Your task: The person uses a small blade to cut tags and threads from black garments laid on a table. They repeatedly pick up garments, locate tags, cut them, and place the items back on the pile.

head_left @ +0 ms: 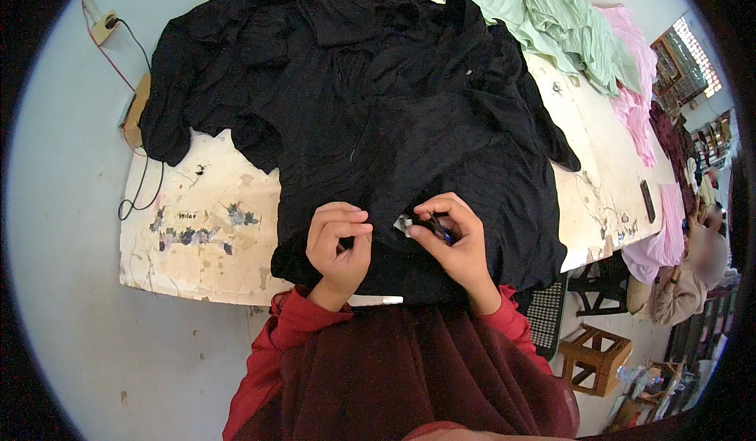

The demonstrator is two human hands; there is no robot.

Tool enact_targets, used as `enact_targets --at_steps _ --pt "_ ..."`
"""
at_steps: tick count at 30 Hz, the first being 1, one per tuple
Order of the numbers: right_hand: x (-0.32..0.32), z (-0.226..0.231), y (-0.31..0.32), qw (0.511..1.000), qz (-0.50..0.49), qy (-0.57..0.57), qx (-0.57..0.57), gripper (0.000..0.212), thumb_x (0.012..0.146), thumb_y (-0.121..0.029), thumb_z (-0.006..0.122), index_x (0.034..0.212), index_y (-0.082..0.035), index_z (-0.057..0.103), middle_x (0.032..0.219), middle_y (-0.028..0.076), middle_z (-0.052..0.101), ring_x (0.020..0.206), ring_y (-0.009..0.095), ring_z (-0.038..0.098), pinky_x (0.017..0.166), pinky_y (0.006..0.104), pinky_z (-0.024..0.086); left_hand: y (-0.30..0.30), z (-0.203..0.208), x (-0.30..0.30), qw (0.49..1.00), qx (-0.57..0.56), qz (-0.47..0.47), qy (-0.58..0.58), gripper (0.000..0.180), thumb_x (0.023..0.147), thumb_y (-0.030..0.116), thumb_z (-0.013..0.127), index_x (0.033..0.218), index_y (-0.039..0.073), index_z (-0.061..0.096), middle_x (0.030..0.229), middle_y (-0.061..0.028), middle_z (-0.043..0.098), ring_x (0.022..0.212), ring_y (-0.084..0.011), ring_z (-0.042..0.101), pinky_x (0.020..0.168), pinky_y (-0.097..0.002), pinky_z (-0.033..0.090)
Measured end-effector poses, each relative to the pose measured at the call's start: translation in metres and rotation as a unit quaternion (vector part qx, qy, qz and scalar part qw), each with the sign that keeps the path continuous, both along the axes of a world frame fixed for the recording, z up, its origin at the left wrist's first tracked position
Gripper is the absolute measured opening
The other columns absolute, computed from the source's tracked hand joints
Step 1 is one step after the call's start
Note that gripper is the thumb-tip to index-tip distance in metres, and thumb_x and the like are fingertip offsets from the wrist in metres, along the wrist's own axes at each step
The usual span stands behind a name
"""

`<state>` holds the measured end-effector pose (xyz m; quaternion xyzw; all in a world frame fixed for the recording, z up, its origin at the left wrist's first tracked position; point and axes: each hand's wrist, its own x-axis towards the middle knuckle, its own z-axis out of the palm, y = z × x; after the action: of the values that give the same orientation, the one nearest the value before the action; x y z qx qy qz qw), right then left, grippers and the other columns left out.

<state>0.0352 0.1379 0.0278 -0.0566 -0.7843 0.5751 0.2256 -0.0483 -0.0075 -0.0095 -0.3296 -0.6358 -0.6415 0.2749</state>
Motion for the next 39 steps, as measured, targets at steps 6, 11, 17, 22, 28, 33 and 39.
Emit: enact_targets --at_steps 6,11,17,22,28,33,39 --pt "0.012 0.009 -0.002 0.995 0.017 0.035 0.094 0.037 0.074 -0.014 0.075 0.109 -0.006 0.065 0.085 0.004 0.062 0.069 0.011 0.054 0.059 0.0223 0.042 0.001 -0.004 0.003 0.999 0.01 -0.014 -0.031 0.024 0.061 -0.014 0.064 0.072 0.005 0.056 0.082 -0.008 0.06 0.08 -0.0221 0.061 0.068 -0.03 0.049" --pt "0.008 0.004 -0.009 0.997 0.03 0.047 0.047 0.032 0.074 -0.013 0.076 0.103 -0.005 0.067 0.086 0.006 0.067 0.062 0.009 0.055 0.056 0.0214 0.043 0.003 -0.007 0.008 0.985 0.076 -0.074 -0.134 0.023 0.062 -0.014 0.063 0.072 0.004 0.055 0.081 -0.009 0.059 0.079 -0.0207 0.06 0.07 -0.0294 0.047" --pt "0.003 -0.004 -0.014 0.998 0.025 0.043 0.034 0.026 0.073 -0.011 0.077 0.095 -0.001 0.067 0.086 0.008 0.069 0.071 0.009 0.062 0.065 0.0209 0.046 0.004 -0.007 0.011 0.974 0.106 -0.104 -0.174 0.022 0.064 -0.013 0.067 0.072 0.004 0.055 0.08 -0.0084 0.058 0.08 -0.0192 0.059 0.071 -0.0282 0.047" --pt "0.002 -0.006 -0.015 0.998 0.02 0.042 0.039 0.025 0.074 -0.01 0.076 0.095 -0.001 0.067 0.085 0.007 0.069 0.07 0.009 0.062 0.064 0.021 0.047 0.005 -0.009 0.011 0.973 0.109 -0.103 -0.176 0.023 0.066 -0.012 0.069 0.072 0.004 0.055 0.08 -0.0085 0.059 0.08 -0.0185 0.059 0.07 -0.0271 0.047" --pt "-0.001 -0.013 -0.02 0.997 0.008 0.066 0.036 0.024 0.074 -0.009 0.075 0.095 -0.001 0.067 0.085 0.007 0.069 0.068 0.01 0.062 0.062 0.0215 0.046 0.004 -0.011 0.011 0.974 0.105 -0.103 -0.171 0.023 0.064 -0.013 0.068 0.072 0.004 0.055 0.08 -0.0093 0.059 0.08 -0.0191 0.059 0.069 -0.0274 0.047" --pt "-0.001 -0.003 -0.015 0.997 -0.014 0.073 0.033 0.025 0.074 -0.011 0.076 0.096 -0.003 0.068 0.086 0.007 0.069 0.065 0.01 0.061 0.058 0.0219 0.046 0.003 -0.01 0.011 0.98 0.091 -0.077 -0.158 0.023 0.061 -0.014 0.066 0.072 0.004 0.056 0.079 -0.0099 0.059 0.078 -0.0206 0.06 0.069 -0.0287 0.047" --pt "0.004 0.018 -0.007 0.981 0.019 0.029 0.189 0.024 0.073 -0.015 0.075 0.094 -0.005 0.068 0.081 0.009 0.069 0.063 0.017 0.065 0.053 0.0264 0.047 0.002 -0.006 0.009 0.994 0.041 -0.033 -0.097 0.022 0.061 -0.013 0.067 0.07 0.005 0.057 0.078 -0.0091 0.061 0.076 -0.021 0.06 0.067 -0.0287 0.048"
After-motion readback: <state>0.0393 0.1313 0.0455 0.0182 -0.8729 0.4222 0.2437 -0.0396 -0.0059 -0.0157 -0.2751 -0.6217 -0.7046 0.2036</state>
